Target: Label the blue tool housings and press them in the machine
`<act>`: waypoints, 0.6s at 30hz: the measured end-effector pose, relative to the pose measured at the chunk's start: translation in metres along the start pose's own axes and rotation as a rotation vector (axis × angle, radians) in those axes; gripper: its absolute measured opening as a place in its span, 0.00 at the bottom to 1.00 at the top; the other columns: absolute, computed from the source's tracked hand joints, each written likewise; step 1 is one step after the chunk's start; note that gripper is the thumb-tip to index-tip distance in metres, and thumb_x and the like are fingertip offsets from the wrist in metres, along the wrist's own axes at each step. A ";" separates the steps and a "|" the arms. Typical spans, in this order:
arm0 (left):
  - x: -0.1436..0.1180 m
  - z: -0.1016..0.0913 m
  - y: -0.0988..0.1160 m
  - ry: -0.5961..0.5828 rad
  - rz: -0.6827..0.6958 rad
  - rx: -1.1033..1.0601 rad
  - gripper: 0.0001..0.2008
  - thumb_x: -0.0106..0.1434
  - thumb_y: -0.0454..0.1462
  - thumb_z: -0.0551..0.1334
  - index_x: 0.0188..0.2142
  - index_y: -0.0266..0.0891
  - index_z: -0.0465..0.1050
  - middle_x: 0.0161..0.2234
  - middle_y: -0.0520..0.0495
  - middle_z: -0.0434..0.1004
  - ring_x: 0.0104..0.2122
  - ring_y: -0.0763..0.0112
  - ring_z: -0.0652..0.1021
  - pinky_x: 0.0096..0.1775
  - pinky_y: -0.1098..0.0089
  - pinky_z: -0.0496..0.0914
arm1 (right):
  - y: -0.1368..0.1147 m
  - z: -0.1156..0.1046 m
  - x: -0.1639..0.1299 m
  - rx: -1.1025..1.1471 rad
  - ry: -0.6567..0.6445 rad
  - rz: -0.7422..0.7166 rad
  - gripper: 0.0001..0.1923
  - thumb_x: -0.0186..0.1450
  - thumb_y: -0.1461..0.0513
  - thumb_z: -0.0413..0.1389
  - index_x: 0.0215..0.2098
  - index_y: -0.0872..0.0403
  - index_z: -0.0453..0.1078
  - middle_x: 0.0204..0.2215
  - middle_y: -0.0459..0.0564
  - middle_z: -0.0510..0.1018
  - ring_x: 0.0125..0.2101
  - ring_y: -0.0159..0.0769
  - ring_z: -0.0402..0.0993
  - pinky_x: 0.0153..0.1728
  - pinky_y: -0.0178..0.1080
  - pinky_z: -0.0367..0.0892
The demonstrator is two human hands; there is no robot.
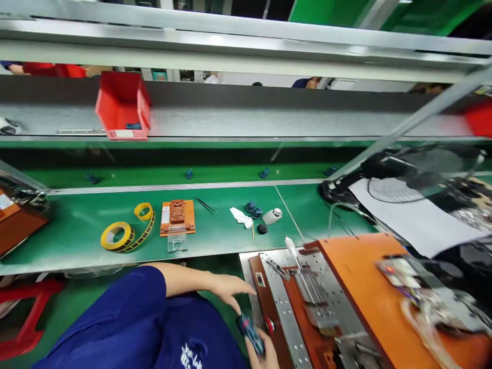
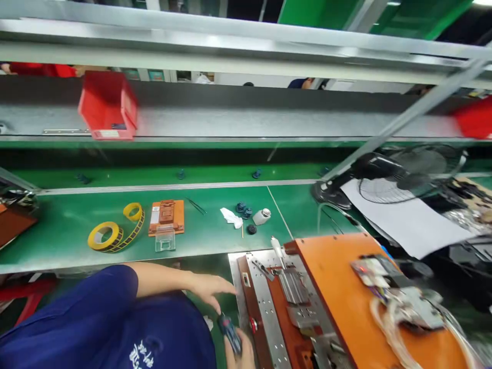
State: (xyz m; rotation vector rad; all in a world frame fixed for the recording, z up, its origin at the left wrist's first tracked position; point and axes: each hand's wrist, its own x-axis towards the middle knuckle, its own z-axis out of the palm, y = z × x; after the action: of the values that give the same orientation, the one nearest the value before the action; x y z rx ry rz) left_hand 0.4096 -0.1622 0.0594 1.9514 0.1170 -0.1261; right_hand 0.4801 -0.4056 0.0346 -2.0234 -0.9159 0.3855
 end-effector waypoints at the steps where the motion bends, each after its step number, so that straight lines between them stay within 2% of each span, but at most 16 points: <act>1: -0.011 -0.012 -0.003 -0.066 0.057 0.030 0.28 0.51 0.47 0.74 0.51 0.43 0.76 0.45 0.45 0.83 0.43 0.56 0.81 0.42 0.66 0.73 | -0.013 0.011 0.017 -0.024 -0.052 -0.070 0.16 0.68 0.51 0.55 0.48 0.52 0.72 0.45 0.53 0.76 0.44 0.45 0.77 0.45 0.46 0.75; 3: -0.031 -0.044 -0.009 -0.114 0.117 0.117 0.29 0.57 0.49 0.69 0.55 0.40 0.73 0.46 0.41 0.82 0.44 0.53 0.81 0.42 0.64 0.73 | -0.046 0.035 0.062 -0.079 -0.163 -0.214 0.15 0.69 0.53 0.53 0.49 0.50 0.72 0.45 0.55 0.76 0.45 0.47 0.77 0.44 0.46 0.76; 5: -0.049 -0.081 -0.018 -0.041 0.097 0.167 0.28 0.59 0.49 0.68 0.55 0.39 0.72 0.45 0.39 0.81 0.44 0.52 0.81 0.42 0.62 0.73 | -0.083 0.061 0.108 -0.121 -0.256 -0.308 0.14 0.70 0.56 0.51 0.51 0.50 0.71 0.46 0.55 0.75 0.46 0.45 0.77 0.43 0.45 0.76; 8: -0.074 -0.137 -0.040 0.192 0.007 0.086 0.27 0.49 0.43 0.75 0.49 0.42 0.76 0.42 0.44 0.83 0.42 0.54 0.82 0.41 0.65 0.73 | -0.135 0.103 0.163 -0.111 -0.351 -0.382 0.15 0.70 0.58 0.51 0.53 0.49 0.69 0.48 0.55 0.73 0.47 0.44 0.77 0.47 0.45 0.75; 10: -0.091 -0.176 -0.065 0.412 -0.094 0.016 0.25 0.45 0.38 0.77 0.45 0.44 0.79 0.41 0.47 0.84 0.41 0.57 0.82 0.42 0.67 0.74 | -0.159 0.130 0.185 -0.090 -0.341 -0.371 0.19 0.70 0.58 0.51 0.59 0.50 0.65 0.52 0.58 0.71 0.48 0.44 0.76 0.50 0.47 0.74; 12: -0.109 -0.223 -0.098 0.671 -0.233 -0.005 0.23 0.50 0.36 0.74 0.47 0.43 0.77 0.46 0.46 0.83 0.45 0.58 0.81 0.47 0.65 0.73 | -0.172 0.153 0.198 -0.090 -0.307 -0.340 0.23 0.70 0.56 0.51 0.62 0.52 0.61 0.55 0.61 0.69 0.49 0.45 0.76 0.49 0.48 0.75; 15: -0.134 -0.305 -0.162 1.059 -0.492 0.006 0.22 0.61 0.35 0.66 0.55 0.38 0.71 0.53 0.39 0.77 0.52 0.57 0.77 0.55 0.58 0.70 | -0.173 0.179 0.207 -0.116 -0.371 -0.320 0.18 0.71 0.54 0.51 0.55 0.53 0.68 0.46 0.58 0.77 0.43 0.44 0.79 0.44 0.45 0.76; 18: -0.154 -0.378 -0.228 1.305 -0.723 -0.004 0.21 0.64 0.38 0.65 0.55 0.35 0.69 0.50 0.40 0.78 0.49 0.59 0.79 0.53 0.54 0.71 | -0.163 0.195 0.203 -0.128 -0.492 -0.311 0.14 0.71 0.55 0.50 0.47 0.52 0.72 0.37 0.54 0.80 0.37 0.41 0.81 0.39 0.40 0.77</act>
State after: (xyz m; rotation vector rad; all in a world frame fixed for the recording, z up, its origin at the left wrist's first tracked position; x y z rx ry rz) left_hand 0.2379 0.2706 0.0132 1.5996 1.6458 0.6905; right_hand 0.4338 -0.0853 0.0656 -1.8861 -1.5670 0.6793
